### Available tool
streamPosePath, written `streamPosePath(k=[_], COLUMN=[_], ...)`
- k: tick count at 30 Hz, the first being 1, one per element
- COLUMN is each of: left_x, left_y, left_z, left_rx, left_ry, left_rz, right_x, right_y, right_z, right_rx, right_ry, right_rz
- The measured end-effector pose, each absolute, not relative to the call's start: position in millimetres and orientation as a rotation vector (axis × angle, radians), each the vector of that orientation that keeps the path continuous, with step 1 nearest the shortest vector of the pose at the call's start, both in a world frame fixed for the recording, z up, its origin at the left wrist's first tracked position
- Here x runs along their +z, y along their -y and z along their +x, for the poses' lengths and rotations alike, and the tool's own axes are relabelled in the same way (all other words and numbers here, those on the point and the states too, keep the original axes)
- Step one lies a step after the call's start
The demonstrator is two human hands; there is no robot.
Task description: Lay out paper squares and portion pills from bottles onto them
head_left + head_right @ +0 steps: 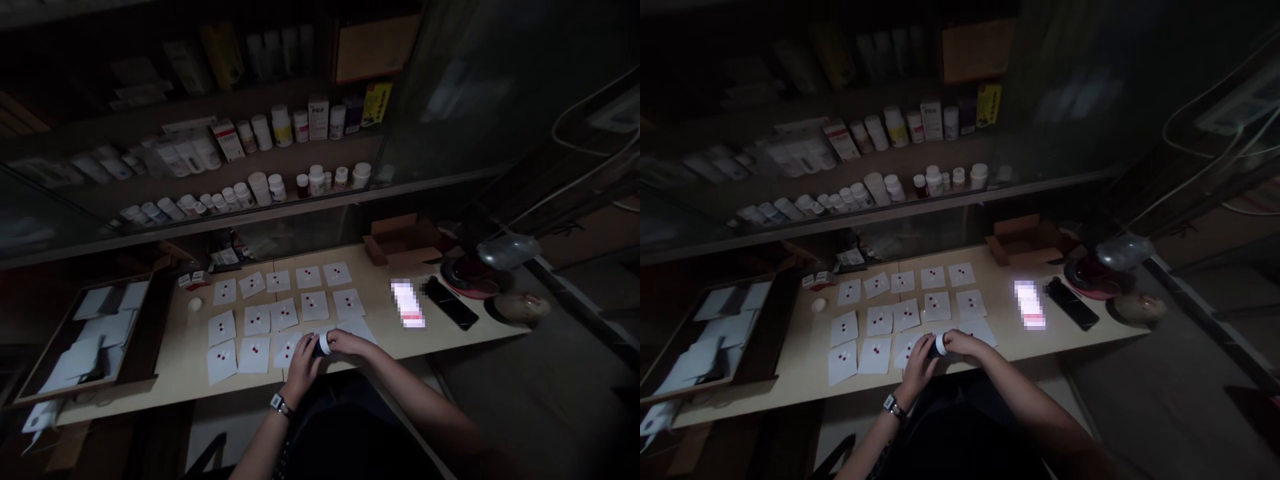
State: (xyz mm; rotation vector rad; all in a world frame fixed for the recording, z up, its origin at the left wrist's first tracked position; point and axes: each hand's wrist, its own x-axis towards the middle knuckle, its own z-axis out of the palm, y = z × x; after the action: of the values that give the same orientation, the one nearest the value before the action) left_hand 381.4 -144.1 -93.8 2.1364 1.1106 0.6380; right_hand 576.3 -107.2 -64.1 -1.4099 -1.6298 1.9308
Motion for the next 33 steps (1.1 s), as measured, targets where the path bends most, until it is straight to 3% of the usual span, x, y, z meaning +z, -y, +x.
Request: streamPosePath(k=[9,16,21,26,33], left_x=[-95.3,-100.0,-99.1,-102.0,-103.6], left_y=[137.5,135.5,136.5,135.6,137.7], left_z=[372.8,370.8,372.9,376.4,380.0], left_rx=[0.607,0.629,0.614,0.606,0.619], left_ry=[-1.126,-1.13,-1.09,-1.112,-1.112], left_rz=[2.133,2.096,2.08,2.069,2.061], right_x=[-57.0,-66.0,-73.7,-94.9,-117.0], right_y=[108.9,119.7,124.8,134.6,147.2], right_z=[577.4,578.8,584.0,628.2,640.9], right_rx=[1.995,1.813,1.255,0.628,0.498], right_ry=[1.465,1.394,1.51,1.552,1.818], right_rz=[-1.349,-1.35,-1.539,-2.023,-2.213])
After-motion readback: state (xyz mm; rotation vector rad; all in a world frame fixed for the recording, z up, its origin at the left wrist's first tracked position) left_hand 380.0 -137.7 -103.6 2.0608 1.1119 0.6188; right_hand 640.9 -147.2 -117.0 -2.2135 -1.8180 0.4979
